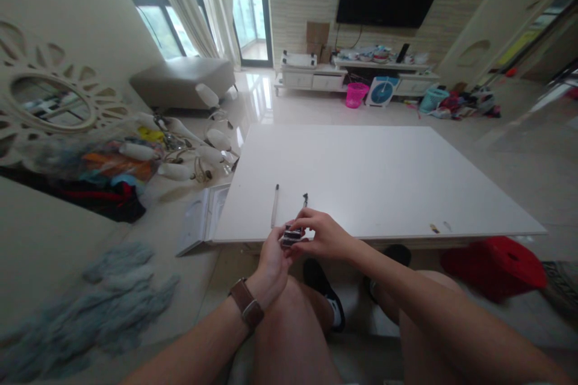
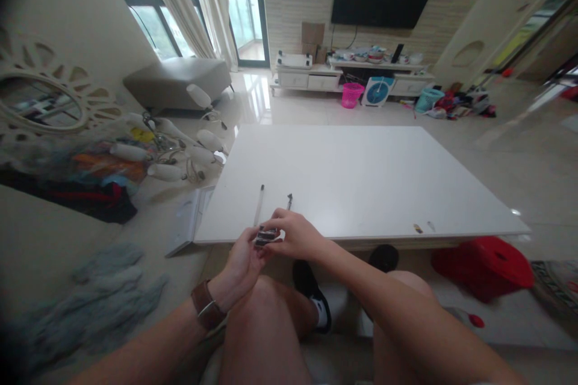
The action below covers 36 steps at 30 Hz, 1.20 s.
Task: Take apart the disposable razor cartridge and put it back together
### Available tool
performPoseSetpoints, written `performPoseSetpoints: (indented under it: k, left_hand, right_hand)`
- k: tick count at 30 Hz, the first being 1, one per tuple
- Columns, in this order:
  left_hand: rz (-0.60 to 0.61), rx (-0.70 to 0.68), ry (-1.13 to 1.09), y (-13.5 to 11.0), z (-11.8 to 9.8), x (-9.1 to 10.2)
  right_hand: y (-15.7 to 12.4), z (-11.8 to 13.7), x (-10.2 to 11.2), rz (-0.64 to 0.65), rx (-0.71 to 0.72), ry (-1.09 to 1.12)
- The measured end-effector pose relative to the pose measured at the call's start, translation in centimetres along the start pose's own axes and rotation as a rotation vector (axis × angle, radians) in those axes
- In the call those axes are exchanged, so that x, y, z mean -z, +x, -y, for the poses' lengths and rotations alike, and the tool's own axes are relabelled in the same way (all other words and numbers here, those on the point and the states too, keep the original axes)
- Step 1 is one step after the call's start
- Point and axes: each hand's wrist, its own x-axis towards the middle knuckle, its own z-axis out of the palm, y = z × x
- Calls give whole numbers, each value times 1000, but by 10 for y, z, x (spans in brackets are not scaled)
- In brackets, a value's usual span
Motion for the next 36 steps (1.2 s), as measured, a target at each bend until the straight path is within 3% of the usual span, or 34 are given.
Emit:
performPoseSetpoints:
  k: [27, 36]
  left_hand:
    - [24, 14, 24, 0, 1, 1]
    - [-20, -6, 20, -1, 2, 0]
  right_hand:
    - [1, -1, -4, 14, -30, -3]
    - [1, -3, -7, 23, -47, 1]
